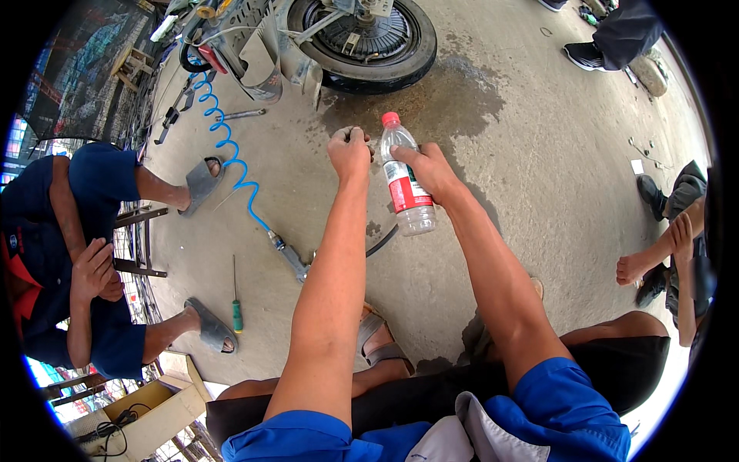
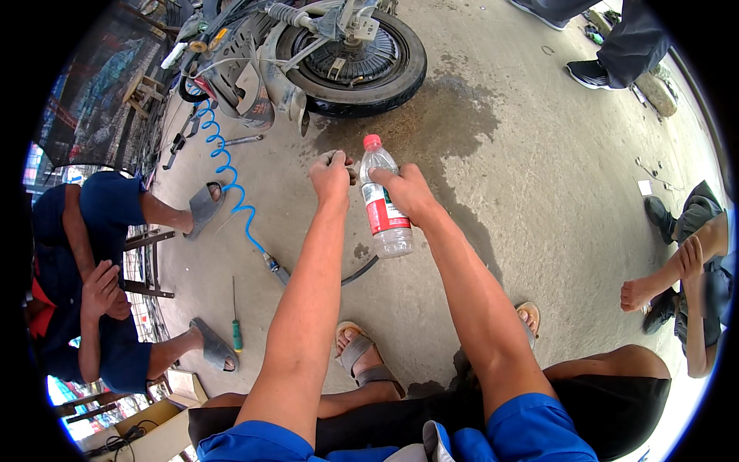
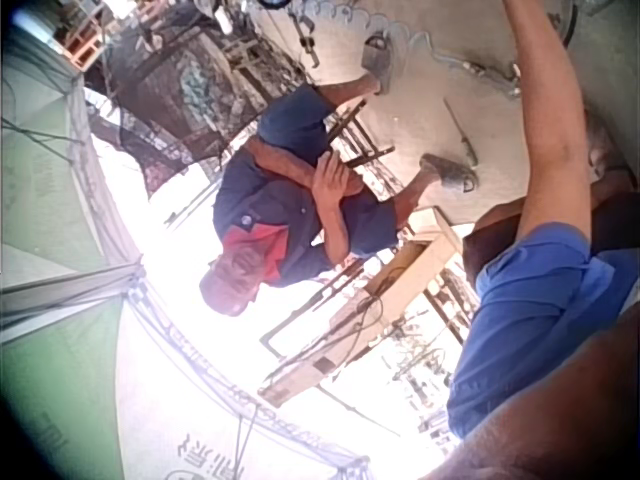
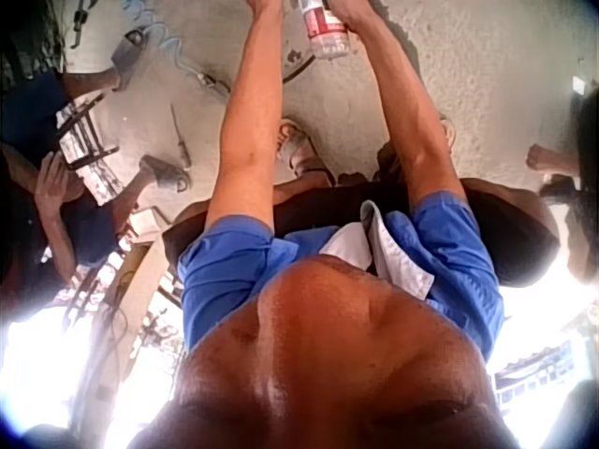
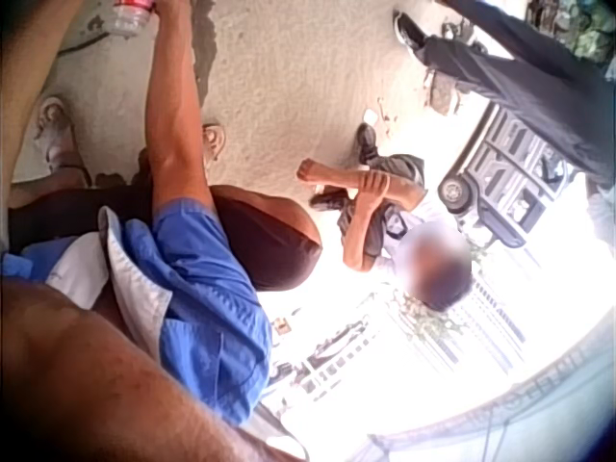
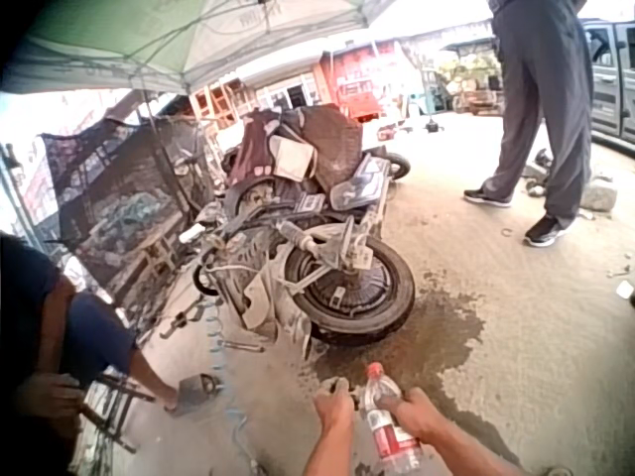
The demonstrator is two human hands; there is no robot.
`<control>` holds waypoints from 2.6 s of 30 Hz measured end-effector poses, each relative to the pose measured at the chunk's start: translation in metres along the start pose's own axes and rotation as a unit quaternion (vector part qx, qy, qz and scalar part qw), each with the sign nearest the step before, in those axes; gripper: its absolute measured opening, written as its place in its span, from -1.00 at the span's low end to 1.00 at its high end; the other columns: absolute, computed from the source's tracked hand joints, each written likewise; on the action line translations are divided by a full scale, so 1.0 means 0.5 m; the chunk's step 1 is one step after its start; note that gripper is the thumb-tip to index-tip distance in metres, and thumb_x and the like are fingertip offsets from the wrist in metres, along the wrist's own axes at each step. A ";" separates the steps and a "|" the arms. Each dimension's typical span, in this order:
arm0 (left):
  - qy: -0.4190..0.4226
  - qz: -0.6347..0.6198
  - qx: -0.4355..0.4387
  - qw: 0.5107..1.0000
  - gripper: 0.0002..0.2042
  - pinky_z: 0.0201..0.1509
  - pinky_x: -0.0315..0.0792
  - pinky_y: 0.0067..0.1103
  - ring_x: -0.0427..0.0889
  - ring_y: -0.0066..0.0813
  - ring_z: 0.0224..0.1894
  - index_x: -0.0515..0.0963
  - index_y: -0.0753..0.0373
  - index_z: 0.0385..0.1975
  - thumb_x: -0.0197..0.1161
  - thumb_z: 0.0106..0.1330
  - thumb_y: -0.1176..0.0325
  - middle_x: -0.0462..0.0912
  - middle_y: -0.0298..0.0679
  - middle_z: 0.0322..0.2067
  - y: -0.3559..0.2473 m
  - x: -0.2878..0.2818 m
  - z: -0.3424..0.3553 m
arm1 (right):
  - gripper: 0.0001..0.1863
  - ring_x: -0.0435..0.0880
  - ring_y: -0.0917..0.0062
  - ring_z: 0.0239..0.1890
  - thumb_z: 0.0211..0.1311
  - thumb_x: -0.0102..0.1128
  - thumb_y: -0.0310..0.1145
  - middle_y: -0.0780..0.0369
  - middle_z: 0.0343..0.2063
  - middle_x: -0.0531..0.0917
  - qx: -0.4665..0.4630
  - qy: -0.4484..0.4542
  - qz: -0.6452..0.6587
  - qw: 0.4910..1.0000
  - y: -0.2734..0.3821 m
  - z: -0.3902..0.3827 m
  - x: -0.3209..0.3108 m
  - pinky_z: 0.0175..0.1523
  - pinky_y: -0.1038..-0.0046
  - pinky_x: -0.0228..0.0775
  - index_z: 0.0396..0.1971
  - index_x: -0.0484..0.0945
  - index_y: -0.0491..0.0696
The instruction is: The person works on a motorcycle tire in a workshop, using a plastic bottle to apply liquid to the tire bead area. The person retrieves a yellow tool box from the floor, selects a small metal tool, and uses it to manipulate the tire bead while continuing to apply liquid from the bottle.
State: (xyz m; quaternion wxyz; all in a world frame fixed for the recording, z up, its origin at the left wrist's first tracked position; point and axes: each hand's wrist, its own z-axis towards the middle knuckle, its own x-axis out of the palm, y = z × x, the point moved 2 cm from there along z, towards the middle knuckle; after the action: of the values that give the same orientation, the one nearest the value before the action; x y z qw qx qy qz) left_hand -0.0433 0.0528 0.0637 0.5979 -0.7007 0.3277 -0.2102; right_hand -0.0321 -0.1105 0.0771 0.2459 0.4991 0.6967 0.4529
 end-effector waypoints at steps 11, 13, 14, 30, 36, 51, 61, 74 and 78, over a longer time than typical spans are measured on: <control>0.002 -0.006 0.006 1.000 -0.81 -0.67 0.35 -0.60 0.48 -0.56 -0.70 0.52 0.44 -0.27 0.13 0.27 0.41 0.60 -0.17 -0.47 0.008 -0.001 0.007 | -0.41 0.61 0.43 -0.47 0.07 0.28 -0.11 0.02 -0.44 0.60 -0.010 -0.001 -0.026 1.000 0.008 -0.007 0.005 -0.39 0.33 0.45 -0.26 0.41 -0.44; 0.001 -0.006 0.003 1.000 -0.81 -0.67 0.35 -0.60 0.48 -0.56 -0.70 0.52 0.44 -0.27 0.13 0.28 0.41 0.60 -0.17 -0.47 0.007 0.001 0.005 | -0.41 0.61 0.43 -0.48 0.07 0.28 -0.11 0.02 -0.45 0.60 -0.011 0.006 -0.029 1.000 0.004 -0.004 0.002 -0.40 0.33 0.44 -0.26 0.42 -0.44; 0.002 -0.007 0.003 1.000 -0.81 -0.67 0.35 -0.60 0.48 -0.56 -0.71 0.52 0.44 -0.27 0.13 0.28 0.41 0.60 -0.17 -0.47 0.006 0.002 0.004 | -0.41 0.61 0.43 -0.49 0.07 0.28 -0.11 0.02 -0.45 0.60 -0.009 0.007 -0.027 1.000 0.004 -0.005 0.001 -0.40 0.33 0.44 -0.26 0.42 -0.44; 0.008 -0.010 0.004 1.000 -0.81 -0.68 0.32 -0.61 0.48 -0.56 -0.71 0.52 0.44 -0.33 0.11 0.30 0.40 0.58 -0.19 -0.50 0.009 0.003 0.003 | -0.42 0.62 0.42 -0.49 0.06 0.29 -0.12 0.02 -0.44 0.60 0.000 0.006 -0.034 0.999 0.003 -0.006 0.001 -0.43 0.32 0.45 -0.25 0.42 -0.42; 0.005 -0.004 0.007 1.000 -0.81 -0.67 0.32 -0.60 0.47 -0.56 -0.70 0.52 0.45 -0.32 0.11 0.30 0.40 0.58 -0.20 -0.50 0.012 0.001 0.007 | -0.48 0.61 0.42 -0.53 0.05 0.28 -0.13 0.04 -0.49 0.61 -0.005 -0.002 -0.038 0.999 0.020 -0.024 0.006 -0.43 0.31 0.44 -0.35 0.49 -0.41; 0.004 -0.003 0.012 1.000 -0.80 -0.67 0.35 -0.59 0.50 -0.54 -0.70 0.53 0.46 -0.29 0.12 0.28 0.41 0.59 -0.19 -0.48 0.024 -0.002 0.014 | -0.52 0.61 0.43 -0.56 0.06 0.27 -0.15 0.07 -0.54 0.62 -0.015 -0.002 -0.052 0.999 0.035 -0.035 0.008 -0.45 0.32 0.42 -0.41 0.55 -0.38; 0.007 -0.007 0.018 1.000 -0.78 -0.66 0.40 -0.57 0.51 -0.52 -0.69 0.52 0.48 -0.25 0.12 0.26 0.42 0.59 -0.17 -0.48 0.027 -0.001 0.014 | -0.46 0.63 0.43 -0.51 0.06 0.29 -0.13 0.04 -0.47 0.62 -0.012 -0.002 -0.051 0.999 0.030 -0.030 0.007 -0.42 0.32 0.45 -0.31 0.47 -0.41; -0.006 -0.010 0.013 1.000 -0.83 -0.67 0.33 -0.57 0.48 -0.54 -0.70 0.53 0.45 -0.35 0.11 0.24 0.43 0.58 -0.20 -0.53 0.016 -0.001 0.004 | -0.42 0.62 0.41 -0.45 0.05 0.29 -0.09 0.03 -0.43 0.61 -0.018 -0.003 -0.059 0.998 0.007 -0.010 0.002 -0.34 0.32 0.45 -0.30 0.46 -0.42; -0.018 -0.032 0.011 0.999 -0.84 -0.68 0.27 -0.56 0.44 -0.55 -0.73 0.52 0.41 -0.48 0.11 0.23 0.43 0.54 -0.24 -0.60 0.005 0.004 -0.006 | -0.41 0.64 0.37 -0.43 0.05 0.28 -0.07 -0.01 -0.42 0.62 -0.028 0.003 -0.089 0.996 -0.002 -0.001 -0.006 -0.30 0.30 0.44 -0.31 0.49 -0.43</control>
State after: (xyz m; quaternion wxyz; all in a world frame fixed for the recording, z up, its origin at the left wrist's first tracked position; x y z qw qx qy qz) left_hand -0.0447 0.0493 0.0615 0.6044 -0.7081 0.2913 -0.2202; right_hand -0.0319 -0.1135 0.0764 0.2967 0.4266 0.7261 0.4502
